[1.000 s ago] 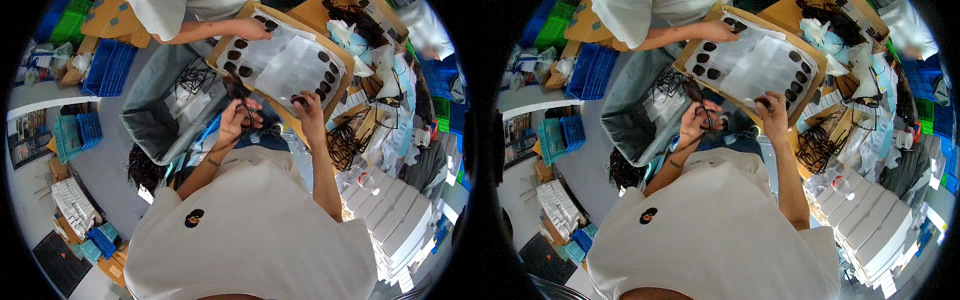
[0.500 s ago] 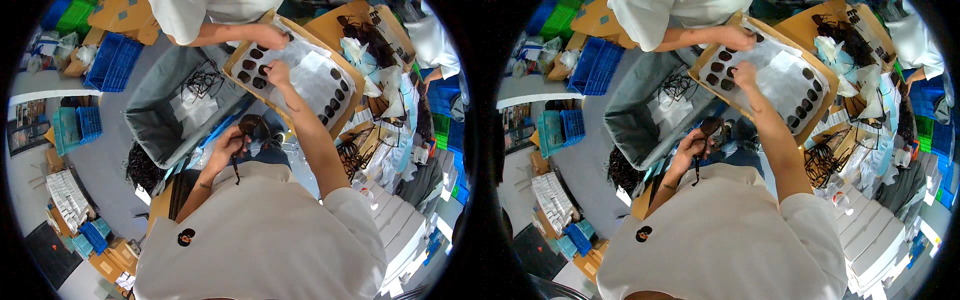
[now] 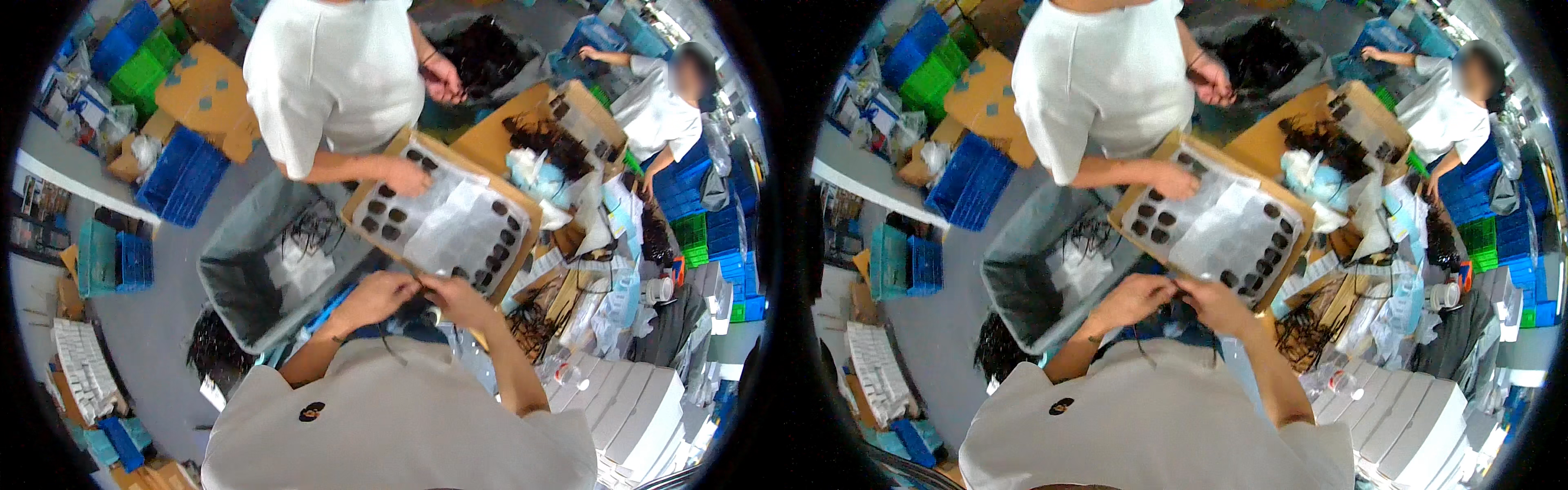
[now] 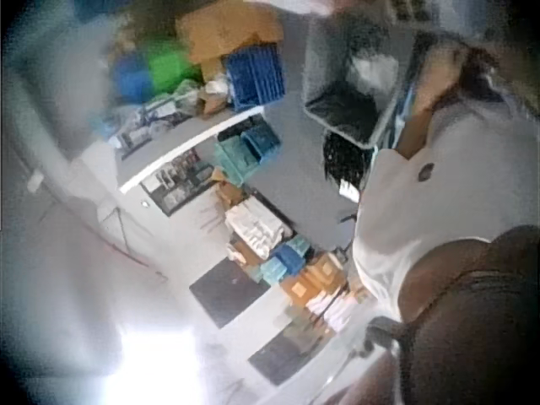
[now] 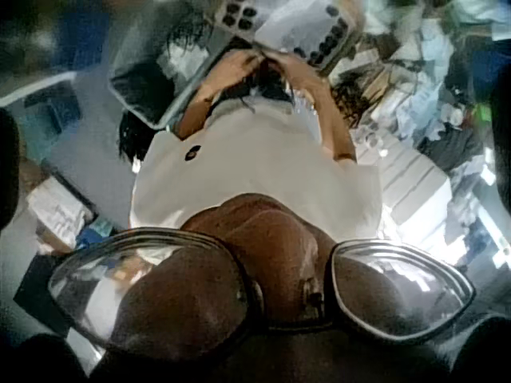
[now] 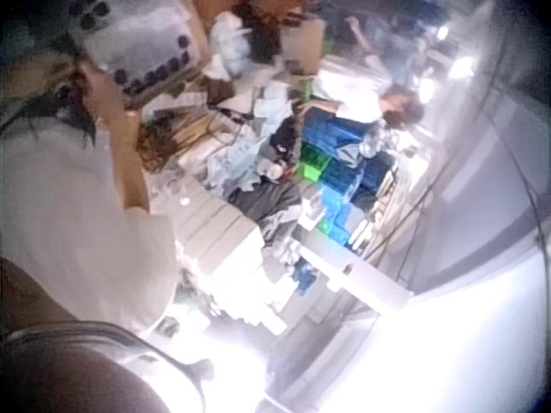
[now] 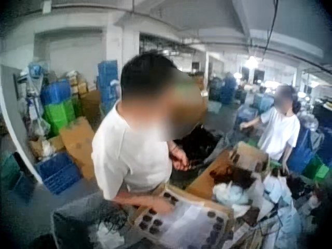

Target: The person assembles sunglasses by picking up frames and lenses from a cardboard box and attaching them together. They place the completed sunglasses into a pile on the table. The person also handles a bundle of sunglasses and places them into a large bag.

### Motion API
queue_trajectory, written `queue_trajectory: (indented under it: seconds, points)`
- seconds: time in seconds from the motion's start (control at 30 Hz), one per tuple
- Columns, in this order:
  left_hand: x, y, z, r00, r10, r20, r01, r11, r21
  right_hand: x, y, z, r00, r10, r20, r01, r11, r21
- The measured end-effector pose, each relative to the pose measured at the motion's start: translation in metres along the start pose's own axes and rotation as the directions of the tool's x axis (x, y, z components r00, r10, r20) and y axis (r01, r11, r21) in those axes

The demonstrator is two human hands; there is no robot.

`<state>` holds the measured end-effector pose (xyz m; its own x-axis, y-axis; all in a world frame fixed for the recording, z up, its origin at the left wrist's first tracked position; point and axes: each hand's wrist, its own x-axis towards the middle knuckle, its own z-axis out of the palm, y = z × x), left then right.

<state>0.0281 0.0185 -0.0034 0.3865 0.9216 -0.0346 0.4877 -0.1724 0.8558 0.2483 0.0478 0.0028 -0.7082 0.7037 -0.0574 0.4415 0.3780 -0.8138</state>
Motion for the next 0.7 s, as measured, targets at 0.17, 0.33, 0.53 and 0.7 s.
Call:
queue_trajectory:
  seconds: [0.17,0.33,0.53,0.7]
  points:
    - [0.040,0.012,0.007,0.996,0.079,0.045,-0.046,0.859,-0.510,-0.038,0.011,-0.006,0.925,0.209,-0.318,-0.046,0.890,0.453]
    - [0.037,0.036,0.076,0.996,0.087,-0.017,-0.085,0.876,-0.475,-0.047,-0.006,0.011,0.785,0.389,-0.482,-0.077,0.833,0.548]
    - [0.029,0.037,0.112,0.915,-0.068,-0.397,-0.085,0.930,-0.357,-0.036,0.005,0.039,0.659,0.331,-0.676,-0.030,0.909,0.416]
    - [0.020,0.013,0.124,0.911,-0.106,-0.398,-0.046,0.934,-0.354,-0.029,0.033,0.074,0.687,0.357,-0.633,0.048,0.846,0.530]
